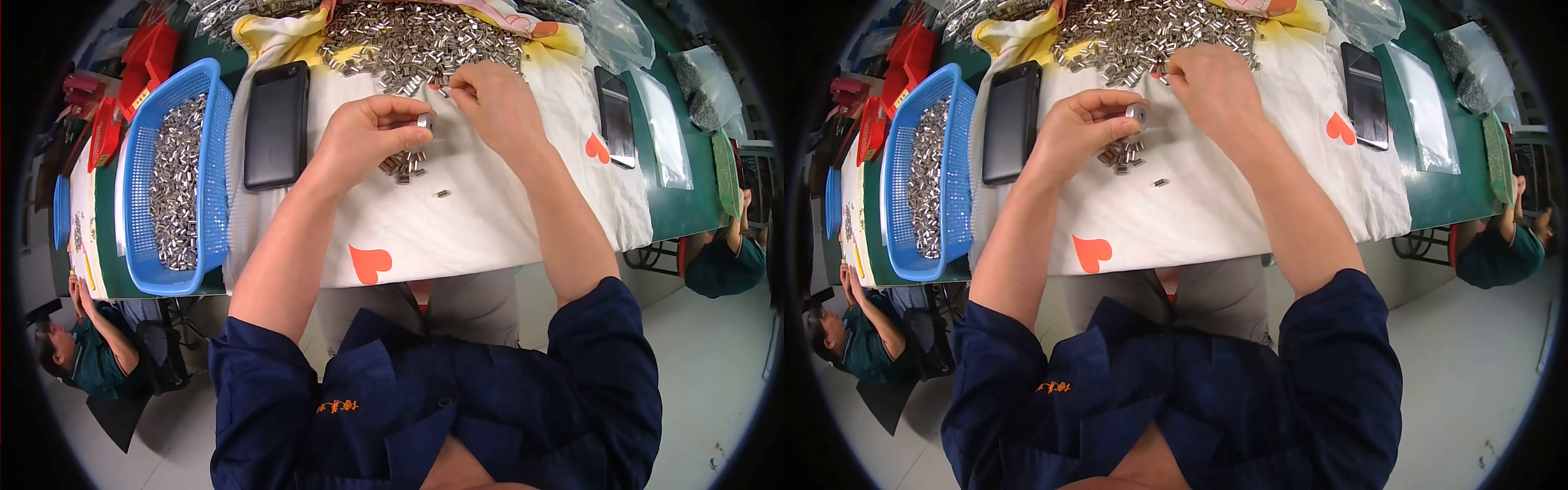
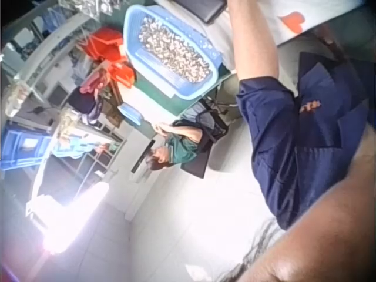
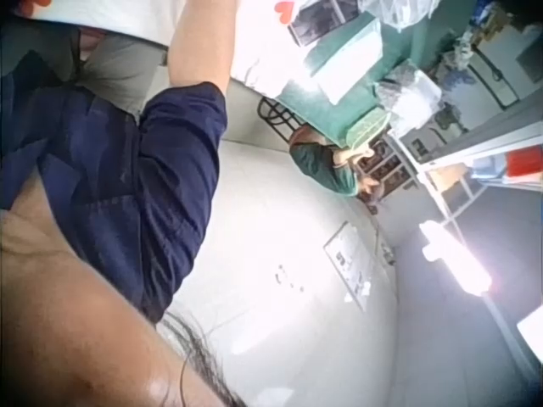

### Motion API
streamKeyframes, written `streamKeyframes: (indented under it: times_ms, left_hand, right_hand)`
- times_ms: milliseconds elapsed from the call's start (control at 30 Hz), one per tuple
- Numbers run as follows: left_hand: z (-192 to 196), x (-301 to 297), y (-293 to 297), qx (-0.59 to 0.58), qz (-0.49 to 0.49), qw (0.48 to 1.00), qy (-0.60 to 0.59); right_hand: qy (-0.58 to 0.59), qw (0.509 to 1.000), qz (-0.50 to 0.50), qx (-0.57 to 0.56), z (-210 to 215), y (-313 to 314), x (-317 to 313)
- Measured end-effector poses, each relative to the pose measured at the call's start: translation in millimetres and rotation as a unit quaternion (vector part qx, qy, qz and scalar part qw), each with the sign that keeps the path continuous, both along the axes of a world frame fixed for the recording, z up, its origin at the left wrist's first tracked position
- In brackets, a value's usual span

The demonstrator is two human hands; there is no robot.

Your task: Inspecting and sorting small metal industrial components on a workbench.

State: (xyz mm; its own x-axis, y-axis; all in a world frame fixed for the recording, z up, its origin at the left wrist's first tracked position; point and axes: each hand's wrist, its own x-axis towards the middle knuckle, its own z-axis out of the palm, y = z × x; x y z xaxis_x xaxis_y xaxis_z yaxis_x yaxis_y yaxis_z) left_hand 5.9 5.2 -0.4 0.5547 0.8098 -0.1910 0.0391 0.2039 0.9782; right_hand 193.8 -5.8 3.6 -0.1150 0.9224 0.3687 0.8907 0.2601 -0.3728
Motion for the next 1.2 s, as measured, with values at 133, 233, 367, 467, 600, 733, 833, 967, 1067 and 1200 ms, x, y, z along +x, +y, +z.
streamKeyframes:
  times_ms: [133, 233, 367, 467, 600, 733, 833, 967, 1067, 1200]
  left_hand:
    - [-1.6, 0.0, -0.5, 0.007, 0.011, 0.999, -0.033]
    - [-2.5, 0.0, 0.6, 0.001, 0.013, 0.999, -0.047]
    - [-2.7, -3.6, 2.4, -0.009, 0.031, 0.997, -0.064]
    - [-1.4, -3.5, 3.4, -0.043, 0.050, 0.993, -0.100]
    - [-3.4, -4.3, 3.9, -0.051, 0.053, 0.991, -0.108]
    - [-5.2, 0.5, 1.4, -0.008, 0.064, 0.996, -0.067]
    - [-1.3, 0.6, -0.6, -0.002, 0.076, 0.995, -0.070]
    - [-3.3, -2.5, 0.4, -0.001, 0.061, 0.996, -0.072]
    - [-2.3, -1.6, -0.8, -0.004, 0.043, 0.997, -0.067]
    - [-2.9, 0.3, -2.1, 0.013, 0.011, 0.999, -0.041]
  right_hand:
    - [-0.042, 0.997, 0.033, 0.051, -8.0, 3.2, -4.2]
    - [-0.064, 0.996, 0.044, 0.039, -5.2, 1.7, -4.7]
    - [0.205, 0.973, 0.035, -0.104, 19.2, -10.7, -12.3]
    - [0.282, 0.940, 0.092, -0.170, 26.1, -14.7, -11.3]
    - [0.256, 0.951, 0.123, -0.125, 22.7, -16.5, -13.6]
    - [0.078, 0.987, 0.131, 0.048, 17.3, -20.8, -19.9]
    - [0.111, 0.986, 0.118, 0.038, 15.7, -21.3, -21.9]
    - [0.229, 0.959, 0.122, -0.113, 25.2, -18.1, -12.1]
    - [0.232, 0.946, 0.115, -0.195, 25.5, -15.6, -7.6]
    - [0.257, 0.954, 0.077, -0.133, 16.1, -2.9, 1.5]
